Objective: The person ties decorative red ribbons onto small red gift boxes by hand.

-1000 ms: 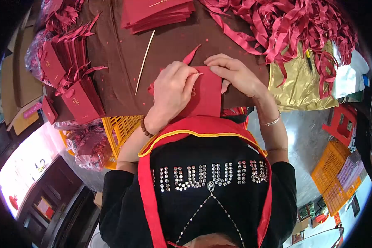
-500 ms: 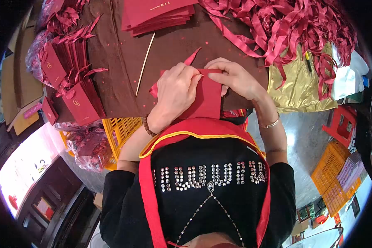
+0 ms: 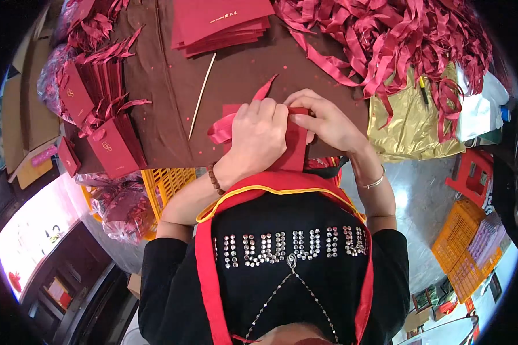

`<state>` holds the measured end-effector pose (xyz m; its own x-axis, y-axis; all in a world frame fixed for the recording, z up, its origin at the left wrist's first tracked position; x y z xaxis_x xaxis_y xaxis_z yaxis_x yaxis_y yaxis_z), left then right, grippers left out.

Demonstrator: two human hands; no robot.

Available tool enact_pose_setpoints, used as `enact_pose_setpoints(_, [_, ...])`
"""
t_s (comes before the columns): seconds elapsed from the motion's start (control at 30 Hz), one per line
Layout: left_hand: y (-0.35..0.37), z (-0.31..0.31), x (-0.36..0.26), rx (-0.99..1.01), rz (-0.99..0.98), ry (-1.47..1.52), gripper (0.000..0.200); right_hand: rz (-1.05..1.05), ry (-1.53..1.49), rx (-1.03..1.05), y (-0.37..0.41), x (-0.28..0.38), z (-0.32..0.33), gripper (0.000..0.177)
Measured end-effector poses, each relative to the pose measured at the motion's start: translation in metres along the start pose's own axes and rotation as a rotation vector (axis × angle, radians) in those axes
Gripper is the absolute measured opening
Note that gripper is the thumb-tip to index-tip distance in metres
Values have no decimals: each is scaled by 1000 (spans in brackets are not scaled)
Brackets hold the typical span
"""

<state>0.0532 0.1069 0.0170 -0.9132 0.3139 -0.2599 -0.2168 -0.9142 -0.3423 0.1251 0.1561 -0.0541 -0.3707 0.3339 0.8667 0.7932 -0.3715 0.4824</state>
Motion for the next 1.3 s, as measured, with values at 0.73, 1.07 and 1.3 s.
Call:
enact_pose_setpoints(0.73, [-19,-17,59,673,213,770,29,325,568,-358,29,51,-13,21])
enact_pose_setpoints(1.07, [-5,-47,42,1236,362,1233,16,346,526,-406,40,66,-18,15])
enact_pose_setpoints(1.3, [-12,-42,41,1188,400,1194,17,366,611,-407,37,69,-17,12])
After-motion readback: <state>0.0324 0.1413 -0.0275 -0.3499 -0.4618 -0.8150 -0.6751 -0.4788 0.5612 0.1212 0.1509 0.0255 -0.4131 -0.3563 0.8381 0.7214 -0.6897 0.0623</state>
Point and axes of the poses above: each hand's wrist, its own y-axis away from the middle knuckle, its own z-axis out of the back of the hand, x = y × z, the point moved 9 cm from there along -y, towards the middle knuckle, and after that the axes turned 9 degrees about -z, right-handed, at the moved point
